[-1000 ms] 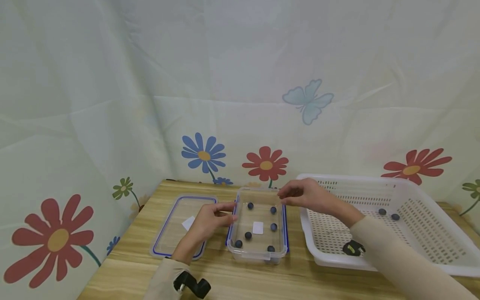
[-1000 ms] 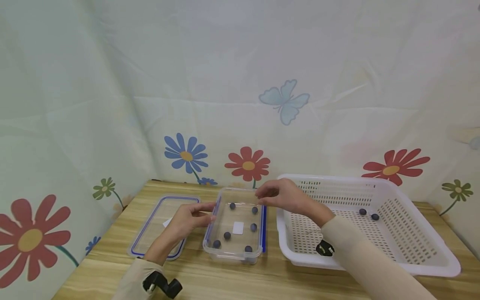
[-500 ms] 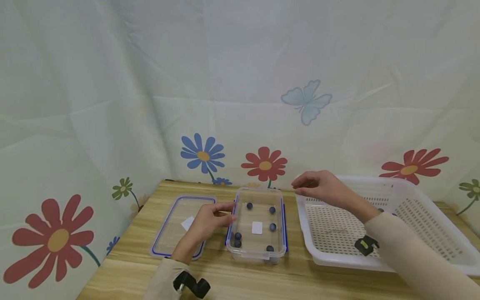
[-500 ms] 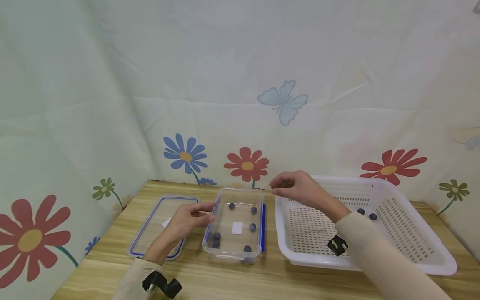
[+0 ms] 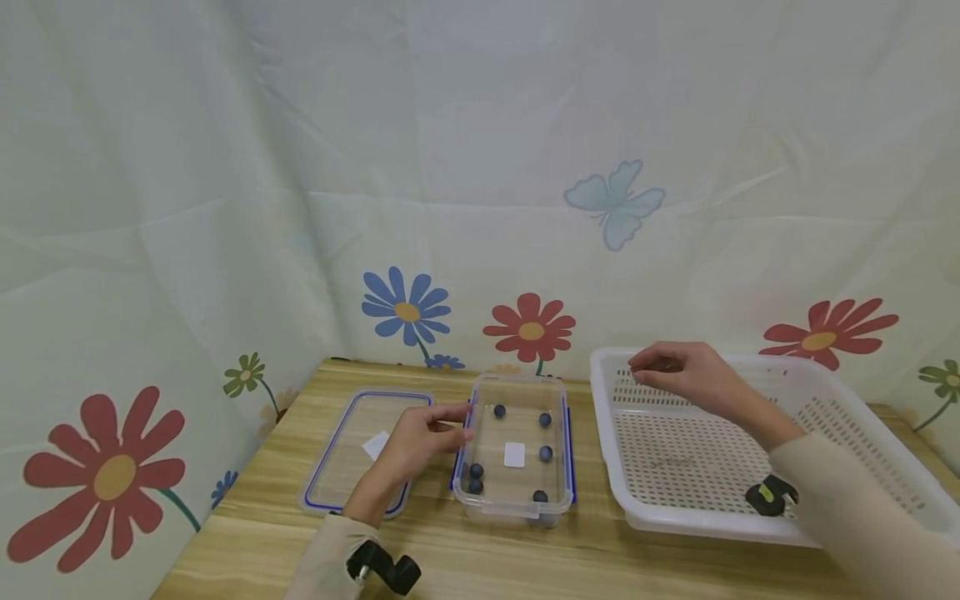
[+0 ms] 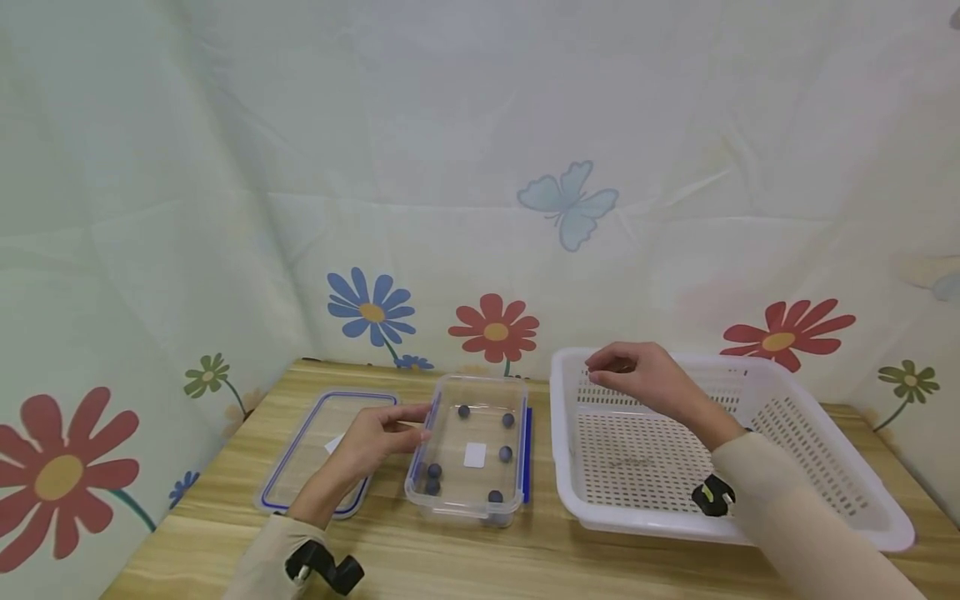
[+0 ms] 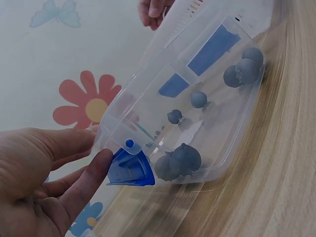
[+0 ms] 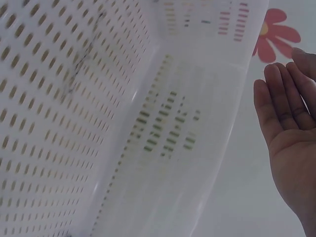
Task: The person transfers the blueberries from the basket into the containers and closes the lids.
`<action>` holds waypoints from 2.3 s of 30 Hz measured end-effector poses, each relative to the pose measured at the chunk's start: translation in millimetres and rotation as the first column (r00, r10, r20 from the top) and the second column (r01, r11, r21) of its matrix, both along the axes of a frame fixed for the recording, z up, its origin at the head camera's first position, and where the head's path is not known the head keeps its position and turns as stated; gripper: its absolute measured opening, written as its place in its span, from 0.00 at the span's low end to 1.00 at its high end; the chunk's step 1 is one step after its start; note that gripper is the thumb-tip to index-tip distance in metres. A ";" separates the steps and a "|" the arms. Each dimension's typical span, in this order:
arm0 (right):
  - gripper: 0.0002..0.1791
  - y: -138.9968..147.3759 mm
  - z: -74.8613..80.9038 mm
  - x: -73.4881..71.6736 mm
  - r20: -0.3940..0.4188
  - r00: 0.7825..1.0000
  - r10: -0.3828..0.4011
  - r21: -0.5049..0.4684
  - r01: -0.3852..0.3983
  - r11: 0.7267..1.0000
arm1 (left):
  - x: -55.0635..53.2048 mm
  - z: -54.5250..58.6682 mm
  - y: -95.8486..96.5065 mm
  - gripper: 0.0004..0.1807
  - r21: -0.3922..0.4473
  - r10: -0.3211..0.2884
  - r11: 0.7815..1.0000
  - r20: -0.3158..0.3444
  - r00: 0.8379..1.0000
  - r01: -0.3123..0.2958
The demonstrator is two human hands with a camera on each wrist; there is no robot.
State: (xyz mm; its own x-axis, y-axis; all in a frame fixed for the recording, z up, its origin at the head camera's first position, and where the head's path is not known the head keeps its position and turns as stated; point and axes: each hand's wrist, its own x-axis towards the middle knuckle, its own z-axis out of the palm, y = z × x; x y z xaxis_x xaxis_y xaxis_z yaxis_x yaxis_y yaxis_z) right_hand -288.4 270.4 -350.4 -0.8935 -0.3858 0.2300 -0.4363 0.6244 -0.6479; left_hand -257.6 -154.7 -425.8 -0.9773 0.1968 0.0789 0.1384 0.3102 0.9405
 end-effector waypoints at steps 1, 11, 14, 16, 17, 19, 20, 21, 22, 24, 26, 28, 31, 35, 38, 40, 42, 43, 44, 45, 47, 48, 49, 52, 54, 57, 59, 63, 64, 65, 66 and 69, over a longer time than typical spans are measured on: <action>0.16 4.1 -0.7 0.2 -0.002 1.000 -0.006 0.005 0.006 1.000 | -0.1 -0.1 0.0 0.22 0.000 -0.001 1.000 -0.001 1.000 0.001; 0.20 37.0 -6.7 6.1 0.023 0.994 -0.108 0.047 0.107 0.993 | -1.3 -0.7 0.6 0.22 -0.004 -0.004 1.000 -0.009 1.000 0.004; 0.22 45.1 -9.0 7.5 0.030 0.989 -0.147 0.078 0.144 0.986 | -1.2 -0.4 0.9 0.22 -0.006 -0.005 1.000 -0.012 1.000 0.005; 0.24 50.1 -10.4 8.4 0.030 0.985 -0.169 0.100 0.165 0.981 | -0.2 0.0 0.6 0.22 -0.001 -0.011 1.000 -0.010 1.000 0.011; 0.25 52.1 -10.8 8.5 0.029 0.984 -0.175 0.107 0.171 0.979 | 0.1 0.2 0.3 0.22 0.001 -0.011 1.000 -0.008 1.000 0.011; 0.25 56.1 -12.1 8.0 0.027 0.983 -0.184 0.113 0.180 0.977 | 0.5 0.2 -0.5 0.23 0.009 -0.015 1.000 -0.006 1.000 0.015; 0.26 58.2 -13.1 7.2 0.024 0.982 -0.188 0.116 0.184 0.976 | 0.3 -0.3 -0.9 0.23 0.011 -0.016 1.000 -0.005 1.000 0.016; 0.26 60.2 -14.1 6.2 0.021 0.981 -0.193 0.120 0.189 0.975 | 0.1 -0.8 -1.3 0.23 0.014 -0.016 1.000 -0.004 1.000 0.016; 0.26 62.7 -15.2 4.9 0.015 0.981 -0.195 0.126 0.192 0.973 | -0.3 -1.5 -1.6 0.23 0.015 -0.016 1.000 -0.005 1.000 0.016; 0.26 68.3 -17.6 3.2 0.007 0.979 -0.203 0.140 0.200 0.970 | -0.9 -2.3 -1.9 0.23 0.016 -0.014 1.000 -0.006 1.000 0.014; 0.26 74.2 -19.8 2.2 -0.003 0.977 -0.214 0.159 0.211 0.964 | -1.2 -3.0 -2.1 0.23 0.016 -0.015 1.000 -0.004 1.000 0.015; 0.25 80.7 -21.0 1.9 -0.008 0.975 -0.221 0.176 0.219 0.960 | -1.4 -3.2 -2.3 0.23 0.013 -0.017 1.000 -0.005 1.000 0.017; 0.25 89.0 -21.5 2.5 -0.008 0.971 -0.239 0.193 0.236 0.952 | -1.9 -3.3 -2.2 0.23 0.004 -0.013 1.000 -0.004 1.000 0.013; 0.25 97.4 -21.0 3.7 -0.007 0.966 -0.258 0.209 0.254 0.944 | -2.4 -2.9 -1.5 0.22 -0.003 0.001 1.000 0.011 1.000 -0.001; 0.23 103.1 -21.9 4.2 -0.013 0.963 -0.269 0.217 0.266 0.939 | -2.1 -2.7 -1.8 0.22 -0.002 0.000 1.000 0.018 1.000 0.000; 0.22 107.6 -23.5 3.9 -0.024 0.962 -0.273 0.223 0.272 0.936 | -1.8 -2.8 -2.4 0.23 -0.002 -0.005 1.000 0.017 1.000 0.006; 0.22 111.9 -25.4 3.4 -0.032 0.960 -0.277 0.226 0.277 0.934 | -1.1 -2.5 -2.9 0.23 0.002 -0.011 1.000 0.014 1.000 0.011; 0.21 114.0 -26.4 3.2 -0.039 0.960 -0.278 0.229 0.279 0.933 | -0.8 -2.3 -3.1 0.23 0.005 -0.013 1.000 0.014 1.000 0.013; 0.21 116.2 -27.4 3.0 -0.044 0.959 -0.281 0.232 0.283 0.931 | -0.4 -2.1 -3.2 0.23 0.008 -0.013 1.000 0.013 1.000 0.013; 0.21 118.3 -28.2 2.9 -0.048 0.957 -0.286 0.234 0.289 0.928 | -0.1 -1.8 -3.2 0.24 0.010 -0.014 1.000 0.012 1.000 0.014; 0.20 122.1 -29.5 2.8 -0.047 0.954 -0.297 0.236 0.300 0.924 | 0.5 -1.7 -3.0 0.24 0.013 -0.015 1.000 0.008 1.000 0.015; 0.20 124.0 -30.1 2.8 -0.047 0.952 -0.303 0.239 0.305 0.922 | 0.5 -2.0 -2.7 0.24 0.012 -0.016 1.000 0.006 1.000 0.016; 0.20 125.9 -30.8 2.7 -0.046 0.949 -0.311 0.244 0.313 0.918 | 0.6 -2.3 -2.5 0.24 0.009 -0.017 1.000 0.004 1.000 0.017; 0.18 130.0 -31.8 2.4 -0.035 0.944 -0.329 0.259 0.326 0.909 | 0.4 -3.5 -1.9 0.24 0.001 -0.020 1.000 -0.001 1.000 0.020; 0.17 131.8 -32.3 2.0 -0.032 0.941 -0.336 0.269 0.332 0.904 | 0.0 -3.3 -1.9 0.24 0.000 -0.018 1.000 -0.003 1.000 0.018; 0.16 133.9 -33.0 0.7 -0.023 0.941 -0.338 0.277 0.331 0.902 | -0.6 -2.3 -1.9 0.23 0.003 -0.014 1.000 0.000 1.000 0.014; 0.14 135.3 -33.4 -0.2 -0.006 0.941 -0.338 0.285 0.325 0.902 | -0.9 -1.4 -1.8 0.23 0.007 -0.012 1.000 0.004 1.000 0.012; 0.13 138.7 -34.2 -2.0 0.047 0.938 -0.342 0.312 0.312 0.897 | -0.8 -0.6 -1.5 0.23 0.007 -0.014 1.000 0.009 1.000 0.014; 0.13 139.8 -34.4 -2.4 0.062 0.938 -0.341 0.319 0.305 0.897 | -0.7 -0.3 -1.5 0.23 0.007 -0.014 1.000 0.010 1.000 0.014; 0.13 140.8 -34.7 -2.6 0.074 0.938 -0.339 0.324 0.299 0.898 | -0.6 0.0 -1.4 0.23 0.006 -0.014 1.000 0.009 1.000 0.014; 0.14 141.6 -35.2 -2.8 0.083 0.938 -0.336 0.330 0.292 0.898 | -0.5 0.3 -1.4 0.23 0.005 -0.013 1.000 0.008 1.000 0.013; 0.15 143.4 -37.1 -4.1 0.102 0.943 -0.317 0.350 0.264 0.899 | -0.6 0.5 -1.5 0.22 0.002 -0.012 1.000 0.007 1.000 0.012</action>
State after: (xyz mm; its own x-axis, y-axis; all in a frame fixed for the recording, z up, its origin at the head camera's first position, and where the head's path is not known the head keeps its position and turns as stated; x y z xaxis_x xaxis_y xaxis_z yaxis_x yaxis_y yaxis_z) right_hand -292.6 413.8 -387.5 -0.9911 -0.1328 -0.0124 -0.1147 0.8959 -0.4293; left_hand -258.2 -156.2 -425.3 -0.9754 0.2081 0.0726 0.1357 0.3070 0.9420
